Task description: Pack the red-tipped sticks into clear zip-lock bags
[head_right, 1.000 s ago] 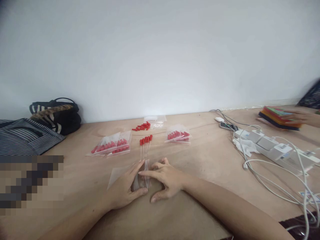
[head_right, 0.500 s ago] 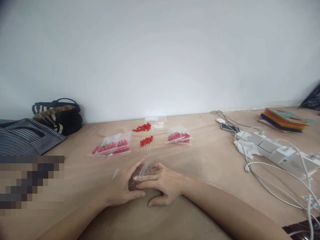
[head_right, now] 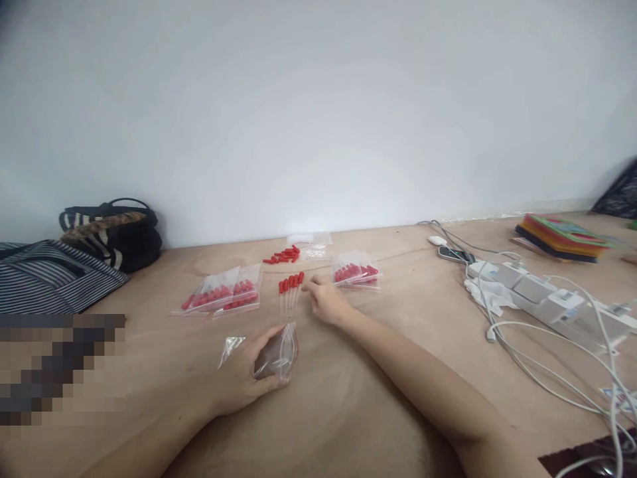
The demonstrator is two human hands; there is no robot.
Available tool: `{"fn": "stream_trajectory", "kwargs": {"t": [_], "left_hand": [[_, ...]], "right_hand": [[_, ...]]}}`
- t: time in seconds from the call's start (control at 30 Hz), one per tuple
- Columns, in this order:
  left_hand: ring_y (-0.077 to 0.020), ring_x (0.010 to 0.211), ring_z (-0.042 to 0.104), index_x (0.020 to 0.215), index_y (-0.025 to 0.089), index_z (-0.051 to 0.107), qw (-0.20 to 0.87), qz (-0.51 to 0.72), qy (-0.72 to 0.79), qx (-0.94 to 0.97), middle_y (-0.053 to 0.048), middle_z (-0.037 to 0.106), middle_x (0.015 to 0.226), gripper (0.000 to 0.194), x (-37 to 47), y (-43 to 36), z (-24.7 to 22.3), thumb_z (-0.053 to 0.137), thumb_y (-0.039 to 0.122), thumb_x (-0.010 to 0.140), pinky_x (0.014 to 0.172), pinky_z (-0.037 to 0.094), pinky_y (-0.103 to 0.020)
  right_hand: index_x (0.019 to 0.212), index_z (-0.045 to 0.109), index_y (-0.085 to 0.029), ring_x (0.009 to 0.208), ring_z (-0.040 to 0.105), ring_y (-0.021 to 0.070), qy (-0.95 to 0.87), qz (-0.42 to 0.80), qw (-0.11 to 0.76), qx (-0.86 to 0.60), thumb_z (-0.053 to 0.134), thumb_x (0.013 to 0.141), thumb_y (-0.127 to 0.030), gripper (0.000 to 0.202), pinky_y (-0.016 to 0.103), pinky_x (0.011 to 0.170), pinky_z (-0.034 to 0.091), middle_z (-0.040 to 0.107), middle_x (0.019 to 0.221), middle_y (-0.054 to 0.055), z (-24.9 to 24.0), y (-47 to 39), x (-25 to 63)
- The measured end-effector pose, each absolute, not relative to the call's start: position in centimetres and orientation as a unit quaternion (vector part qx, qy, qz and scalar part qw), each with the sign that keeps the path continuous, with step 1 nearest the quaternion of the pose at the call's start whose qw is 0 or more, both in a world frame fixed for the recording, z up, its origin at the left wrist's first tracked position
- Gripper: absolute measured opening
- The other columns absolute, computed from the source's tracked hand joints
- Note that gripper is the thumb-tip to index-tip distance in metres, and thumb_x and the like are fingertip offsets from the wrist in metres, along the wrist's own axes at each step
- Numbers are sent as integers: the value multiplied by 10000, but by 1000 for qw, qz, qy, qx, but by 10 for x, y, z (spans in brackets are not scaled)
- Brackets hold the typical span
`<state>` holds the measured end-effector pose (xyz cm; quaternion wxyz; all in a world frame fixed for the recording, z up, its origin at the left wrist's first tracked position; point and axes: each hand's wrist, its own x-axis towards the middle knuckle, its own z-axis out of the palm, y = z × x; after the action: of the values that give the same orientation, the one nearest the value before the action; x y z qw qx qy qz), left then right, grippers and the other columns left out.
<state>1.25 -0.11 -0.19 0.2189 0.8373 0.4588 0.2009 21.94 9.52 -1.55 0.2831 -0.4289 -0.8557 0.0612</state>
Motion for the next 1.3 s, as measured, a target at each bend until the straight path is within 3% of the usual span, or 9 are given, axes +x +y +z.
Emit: {"fn": "stream_trajectory", "kwargs": {"t": [0.07, 0.2, 0.33, 0.53, 0.77, 0.9, 1.03, 1.3], "left_hand": [[-295, 1130, 461, 1274, 250, 358, 222, 192, 466, 835, -72, 484, 1263, 697, 14, -2, 0, 690, 339, 668, 934, 388, -447], [-291, 1153, 440, 1282, 222, 341, 221, 180, 467, 837, -93, 464, 1282, 737, 14, -3, -1, 714, 326, 654, 956, 370, -444], [-293, 1163, 433, 1288, 217, 336, 221, 173, 463, 841, -93, 455, 1290, 749, 14, -3, -2, 717, 345, 656, 967, 365, -441], [-288, 1176, 418, 1292, 209, 337, 229, 170, 467, 837, -91, 449, 1295, 756, 14, -4, -1, 721, 316, 650, 982, 349, -428], [-287, 1180, 412, 1287, 219, 342, 239, 169, 469, 833, -89, 444, 1298, 758, 16, -4, 2, 729, 347, 647, 987, 338, -430], [-295, 1175, 415, 1286, 222, 341, 234, 169, 471, 833, -85, 449, 1295, 756, 17, -4, 3, 725, 360, 649, 974, 351, -439], [-299, 1165, 426, 1281, 234, 346, 226, 172, 469, 836, -86, 448, 1297, 744, 18, -3, 2, 715, 371, 651, 960, 362, -449], [-299, 1148, 442, 1273, 233, 362, 206, 185, 467, 840, -86, 472, 1272, 710, 21, -1, 0, 695, 402, 669, 948, 369, -444]], "right_hand": [[1118, 530, -143, 950, 508, 184, -855, -10, 196, -480, 402, 746, 11, 423, 285, 791, 412, 501, 1089, 118, -15, 120, 212], [1151, 522, -154, 1004, 470, 251, -860, -52, 145, -486, 420, 772, -41, 409, 358, 802, 381, 453, 1168, 158, -11, 152, 202], [999, 601, -147, 1006, 452, 264, -890, -76, 110, -435, 440, 790, -89, 270, 374, 808, 332, 525, 1101, 145, -6, 165, 206], [889, 609, -167, 906, 491, 196, -928, -96, 73, -353, 491, 773, -117, 173, 317, 801, 281, 628, 882, 71, -2, 167, 219], [865, 625, -173, 926, 471, 197, -945, -120, 50, -300, 455, 845, -169, 171, 309, 761, 271, 628, 949, 82, 4, 159, 226], [853, 611, -163, 879, 467, 191, -939, -180, 76, -284, 425, 864, -134, 189, 315, 754, 272, 626, 905, 76, 12, 131, 253], [899, 615, -187, 850, 468, 182, -912, -225, 167, -300, 427, 845, -93, 217, 315, 749, 271, 619, 919, 66, 12, 91, 288], [855, 628, -172, 711, 474, 161, -914, -186, 241, -268, 412, 855, -127, 221, 303, 653, 300, 613, 794, 60, -7, 43, 268]]}}
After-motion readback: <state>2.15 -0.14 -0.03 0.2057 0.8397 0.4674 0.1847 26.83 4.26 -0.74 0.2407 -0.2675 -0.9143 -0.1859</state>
